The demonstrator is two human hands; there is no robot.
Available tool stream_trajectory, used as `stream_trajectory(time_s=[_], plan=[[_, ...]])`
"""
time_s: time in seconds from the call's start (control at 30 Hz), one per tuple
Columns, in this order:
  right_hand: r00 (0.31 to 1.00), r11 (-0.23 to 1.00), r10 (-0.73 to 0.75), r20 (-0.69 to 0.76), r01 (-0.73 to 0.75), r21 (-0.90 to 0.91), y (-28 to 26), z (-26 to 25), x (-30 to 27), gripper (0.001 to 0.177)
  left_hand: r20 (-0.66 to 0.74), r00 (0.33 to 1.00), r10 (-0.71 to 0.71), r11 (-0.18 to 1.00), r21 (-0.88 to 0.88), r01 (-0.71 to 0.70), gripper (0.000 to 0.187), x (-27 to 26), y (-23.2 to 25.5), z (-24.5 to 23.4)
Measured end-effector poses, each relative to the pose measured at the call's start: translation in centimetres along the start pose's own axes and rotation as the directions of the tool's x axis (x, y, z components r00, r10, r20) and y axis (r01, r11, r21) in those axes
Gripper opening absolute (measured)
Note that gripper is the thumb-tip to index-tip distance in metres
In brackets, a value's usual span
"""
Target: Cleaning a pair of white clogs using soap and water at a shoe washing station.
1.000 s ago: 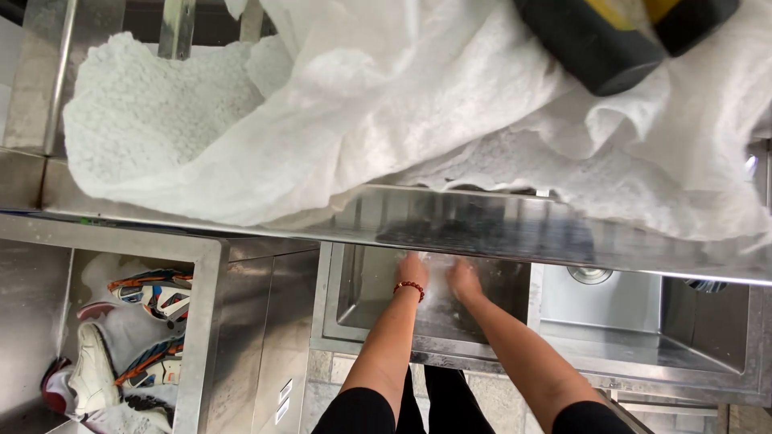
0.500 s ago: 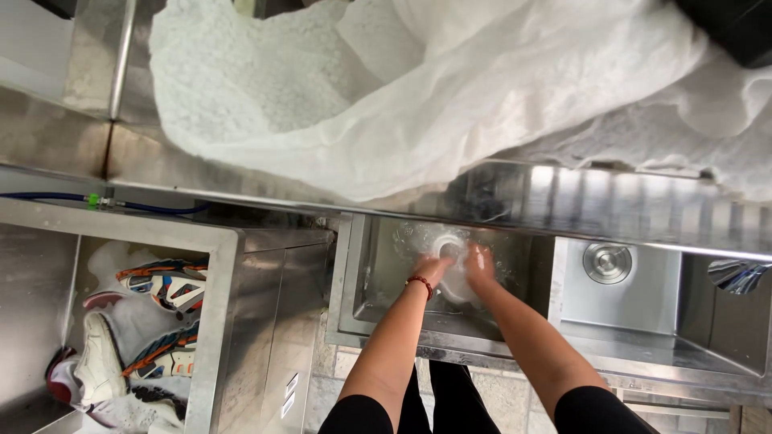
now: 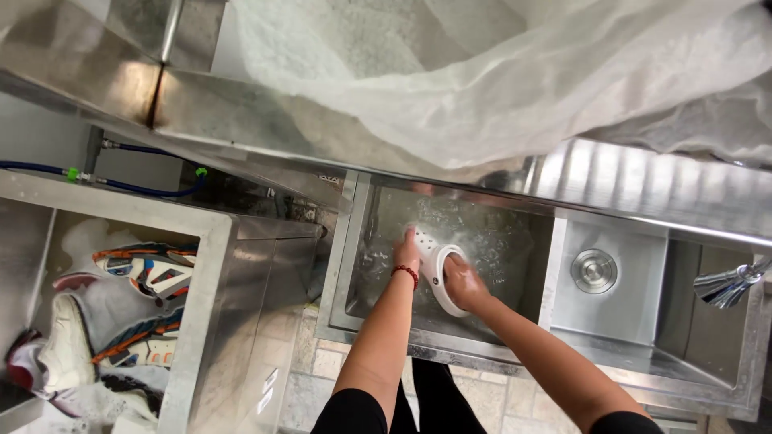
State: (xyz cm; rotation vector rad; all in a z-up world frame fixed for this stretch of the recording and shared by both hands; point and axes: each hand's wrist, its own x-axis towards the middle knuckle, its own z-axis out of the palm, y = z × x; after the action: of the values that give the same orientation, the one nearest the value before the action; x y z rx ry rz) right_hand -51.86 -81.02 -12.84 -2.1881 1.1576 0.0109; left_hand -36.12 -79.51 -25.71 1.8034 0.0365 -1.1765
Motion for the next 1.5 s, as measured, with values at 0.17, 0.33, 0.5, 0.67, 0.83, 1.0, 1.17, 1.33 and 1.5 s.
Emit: stream_trajectory(time_s=[0.17, 0.33, 0.5, 0.67, 0.83, 1.0, 1.17, 1.33, 1.5], plan=[[0.919, 0.924, -0.381, -0.102, 0.374, -0.081, 3.2, 2.4, 3.6, 0.034, 0.015, 0.986, -0.166, 0.983, 0.079, 0.164, 0.078, 1.1, 1.2, -1.3], [0.936, 0.940, -0.341, 0.090, 0.341, 0.013, 2.4, 5.2, 6.6, 0.037, -0.002, 0.996, 0.089, 0.894, 0.441, -0.079, 0.077, 6.1, -3.7, -0.7], [0.917, 0.958, -0.287, 0.276, 0.270, 0.096, 8.6, 12.7, 8.9, 0.040, 0.063, 0.968, -0.245, 0.954, 0.193, 0.229, 0.083, 0.2, 3.3, -2.3], [0.915, 0.967, -0.254, 0.313, 0.233, 0.101, 1.0, 3.0, 7.5, 0.038, 0.004, 1.000, 0.016, 0.976, 0.217, -0.016, 0.079, 2.9, 0.2, -0.3], [0.911, 0.981, -0.184, 0.369, 0.147, 0.127, 0.0, 1.7, 5.8, 0.035, -0.172, 0.981, 0.095, 0.948, 0.315, -0.037, 0.047, -1.9, 4.4, -2.7], [0.906, 0.984, -0.142, 0.399, 0.083, 0.160, -1.1, 1.0, 6.1, 0.033, -0.137, 0.974, 0.179, 0.946, 0.296, -0.132, 0.073, -2.0, 2.7, -2.4], [0.884, 0.984, -0.090, 0.459, 0.007, 0.180, -1.4, 1.4, 5.0, 0.032, -0.007, 0.981, 0.195, 0.571, 0.814, -0.108, 0.066, 3.8, -2.4, -1.3], [0.851, 0.982, -0.030, 0.523, -0.072, 0.173, 0.7, 2.0, 2.2, 0.031, -0.042, 0.997, 0.064, 0.344, 0.939, 0.018, 0.051, 7.7, -7.4, -1.3], [0.926, 0.757, -0.069, 0.371, -0.194, 0.624, -2.3, -1.1, -1.7, 0.039, -0.167, 0.984, 0.067, 0.803, 0.594, 0.046, 0.060, 5.4, -3.4, -2.0]])
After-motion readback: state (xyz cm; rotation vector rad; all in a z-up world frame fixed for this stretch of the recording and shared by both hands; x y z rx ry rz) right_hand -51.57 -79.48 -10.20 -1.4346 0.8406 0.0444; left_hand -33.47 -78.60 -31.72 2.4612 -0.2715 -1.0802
